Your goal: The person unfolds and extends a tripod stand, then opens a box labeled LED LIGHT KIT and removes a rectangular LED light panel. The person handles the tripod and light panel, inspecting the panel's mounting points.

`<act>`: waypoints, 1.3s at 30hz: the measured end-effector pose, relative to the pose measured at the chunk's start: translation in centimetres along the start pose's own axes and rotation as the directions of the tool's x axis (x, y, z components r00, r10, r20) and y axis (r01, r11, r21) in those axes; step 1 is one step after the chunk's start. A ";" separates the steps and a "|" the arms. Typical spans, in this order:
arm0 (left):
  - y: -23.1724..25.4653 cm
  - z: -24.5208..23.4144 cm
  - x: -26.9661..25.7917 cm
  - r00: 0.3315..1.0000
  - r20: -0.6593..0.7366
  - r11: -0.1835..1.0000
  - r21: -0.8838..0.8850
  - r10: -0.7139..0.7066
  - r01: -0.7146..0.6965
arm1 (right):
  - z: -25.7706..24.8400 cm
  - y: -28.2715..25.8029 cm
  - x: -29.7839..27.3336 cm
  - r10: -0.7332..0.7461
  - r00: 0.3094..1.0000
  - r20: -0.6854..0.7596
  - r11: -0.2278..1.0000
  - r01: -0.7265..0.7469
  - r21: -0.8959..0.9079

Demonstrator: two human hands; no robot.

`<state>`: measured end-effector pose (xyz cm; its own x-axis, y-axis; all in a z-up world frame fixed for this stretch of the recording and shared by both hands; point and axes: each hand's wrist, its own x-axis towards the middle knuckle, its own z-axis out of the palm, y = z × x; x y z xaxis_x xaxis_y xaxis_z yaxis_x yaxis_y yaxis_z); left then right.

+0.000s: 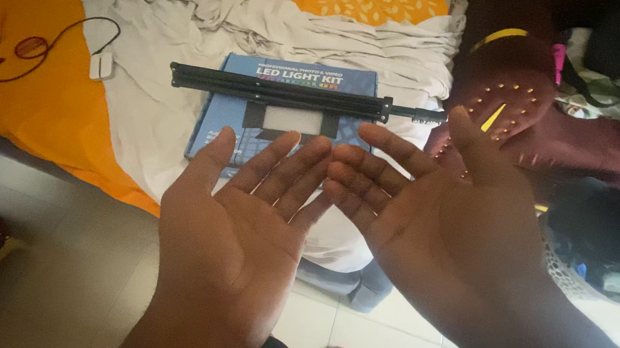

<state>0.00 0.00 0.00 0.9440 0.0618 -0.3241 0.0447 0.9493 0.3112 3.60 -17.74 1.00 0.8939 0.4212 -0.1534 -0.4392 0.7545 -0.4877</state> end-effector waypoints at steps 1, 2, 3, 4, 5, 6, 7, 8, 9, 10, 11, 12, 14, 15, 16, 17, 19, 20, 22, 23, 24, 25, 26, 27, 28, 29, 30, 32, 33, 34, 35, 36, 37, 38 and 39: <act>0.1 0.2 -0.1 1.000 0.010 1.000 0.014 0.000 -0.001 | 0.2 0.0 0.1 0.007 0.999 -0.046 1.000 -0.007 -0.001; 0.2 0.4 -0.1 1.000 0.021 1.000 0.027 0.001 -0.001 | 0.3 -0.1 0.3 0.015 0.996 -0.091 1.000 -0.015 -0.001; 0.3 0.5 -0.1 1.000 0.028 0.999 0.040 0.000 -0.001 | 0.5 0.0 0.6 0.024 0.990 -0.139 1.000 -0.024 -0.001; 0.5 0.6 0.1 1.000 0.012 0.999 0.041 0.003 -0.004 | 0.6 0.0 0.9 0.026 0.994 -0.111 1.000 -0.026 -0.004; 0.7 0.8 0.4 1.000 -0.002 0.999 0.042 0.004 -0.004 | 0.8 -0.1 1.2 0.026 0.996 -0.083 1.000 -0.026 -0.006; 0.8 1.0 0.8 1.000 -0.017 0.999 0.044 0.006 -0.005 | 1.0 -0.2 1.6 0.025 0.998 -0.056 1.000 -0.026 -0.009; 1.0 1.1 1.1 1.000 -0.003 0.999 0.044 0.006 -0.006 | 1.2 -0.3 2.0 0.028 0.999 -0.040 0.999 -0.028 -0.017; 1.3 1.3 1.5 1.000 0.011 0.999 0.045 0.006 -0.006 | 1.4 -0.4 2.5 0.030 0.999 -0.025 0.999 -0.030 -0.025; 1.5 1.3 2.0 1.000 0.027 0.999 0.045 0.005 -0.006 | 1.6 -0.4 2.9 0.030 0.999 -0.010 0.999 -0.031 -0.034; 1.8 1.3 2.4 0.999 0.032 0.999 0.041 0.000 -0.001 | 1.9 -0.4 3.5 0.032 0.996 -0.080 0.999 -0.036 -0.041; 2.1 1.4 3.1 0.999 0.038 0.999 0.037 -0.008 0.006 | 2.2 -0.4 4.2 0.032 0.988 -0.150 0.998 -0.039 -0.048; 2.4 1.6 3.7 0.999 0.044 0.999 0.033 -0.015 0.014 | 2.6 -0.5 4.9 0.030 0.975 -0.220 0.998 -0.043 -0.054; 3.2 2.2 5.2 0.999 -0.011 0.998 0.052 -0.032 0.032 | 3.3 -0.5 6.2 0.020 0.962 -0.271 0.997 -0.038 -0.060; 3.6 2.5 5.8 0.998 -0.042 0.997 0.060 -0.038 0.041 | 3.6 -0.6 6.9 0.019 0.955 -0.296 0.997 -0.039 -0.061; 3.9 2.8 6.6 0.998 -0.038 0.997 0.064 -0.042 0.045 | 3.9 -0.8 7.5 0.020 0.962 -0.272 0.998 -0.035 -0.052; 4.5 3.0 7.4 0.998 -0.034 0.997 0.067 -0.047 0.049 | 4.2 -0.9 8.3 0.020 0.968 -0.249 0.999 -0.032 -0.042; 5.6 3.5 9.0 0.998 -0.026 0.995 0.076 -0.059 0.061 | 4.7 -0.9 9.9 0.008 0.973 -0.230 0.999 -0.017 -0.035; 6.1 3.7 9.7 0.998 -0.022 0.994 0.081 -0.066 0.067 | 4.9 -0.9 10.7 -0.004 0.972 -0.235 0.999 -0.005 -0.038; 7.1 3.8 11.4 0.996 -0.031 0.992 0.096 -0.085 0.088 | 5.1 -0.7 12.3 -0.019 0.964 -0.267 0.999 0.008 -0.043; 7.6 4.1 12.2 0.995 -0.037 0.990 0.102 -0.093 0.096 | 5.3 -0.7 13.2 -0.024 0.958 -0.287 0.999 0.010 -0.050; 8.1 4.2 13.0 0.994 -0.043 0.989 0.109 -0.100 0.104 | 5.5 -0.6 14.0 -0.029 0.951 -0.307 0.998 0.013 -0.057; 8.7 4.1 13.6 0.994 -0.022 0.986 0.128 -0.106 0.108 | 5.6 -0.3 14.6 -0.024 0.955 -0.296 0.998 0.008 -0.055; 9.3 3.9 14.2 0.994 -0.002 0.983 0.148 -0.113 0.112 | 5.6 -0.1 15.3 -0.019 0.958 -0.285 0.999 0.004 -0.054; 9.8 3.9 15.0 0.992 0.026 0.978 0.171 -0.124 0.118 | 5.6 0.0 15.9 -0.022 0.962 -0.272 0.999 0.008 -0.052; 10.3 4.0 15.8 0.990 -0.009 0.974 0.179 -0.138 0.138 | 5.6 0.0 16.6 -0.014 0.966 -0.258 0.999 0.001 -0.047; 10.8 3.9 16.4 0.987 -0.051 0.971 0.182 -0.150 0.156 | 5.6 0.2 17.2 0.004 0.969 -0.246 0.999 -0.015 -0.042; 11.3 3.8 17.1 0.983 -0.092 0.967 0.185 -0.160 0.175 | 5.6 0.4 17.8 0.021 0.972 -0.234 0.999 -0.031 -0.036; 12.1 3.6 18.1 0.979 -0.100 0.961 0.200 -0.176 0.193 | 5.4 0.9 18.6 0.017 0.972 -0.234 0.999 -0.028 -0.044; 12.4 3.6 18.6 0.978 -0.100 0.957 0.207 -0.186 0.203 | 5.3 1.1 19.0 0.012 0.972 -0.234 0.998 -0.024 -0.050; 12.6 3.6 19.0 0.975 -0.107 0.953 0.214 -0.195 0.214 | 5.2 1.3 19.3 0.015 0.972 -0.236 0.999 -0.022 -0.028; 12.9 3.7 19.4 0.973 -0.115 0.951 0.218 -0.198 0.220 | 5.1 1.4 19.7 0.021 0.972 -0.233 1.000 -0.024 -0.008; 13.0 3.7 19.7 0.972 -0.122 0.949 0.223 -0.202 0.225 | 5.0 1.5 20.0 0.028 0.973 -0.231 1.000 -0.026 0.012; 13.1 3.8 20.0 0.968 -0.148 0.943 0.240 -0.200 0.232 | 5.0 1.6 20.3 0.028 0.968 -0.248 1.000 -0.027 0.006; 13.2 4.0 20.3 0.965 -0.174 0.936 0.258 -0.198 0.239 | 5.0 1.5 20.7 0.028 0.964 -0.265 1.000 -0.029 0.000; 13.1 4.2 20.6 0.961 -0.199 0.930 0.275 -0.193 0.244 | 4.9 1.4 21.0 0.028 0.960 -0.280 1.000 -0.031 -0.005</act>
<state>21.38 12.45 1.12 0.8331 -0.0624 -0.5495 0.3619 0.8128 0.4564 21.25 -5.34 1.31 0.8704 0.2849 -0.4015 -0.4664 0.7384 -0.4872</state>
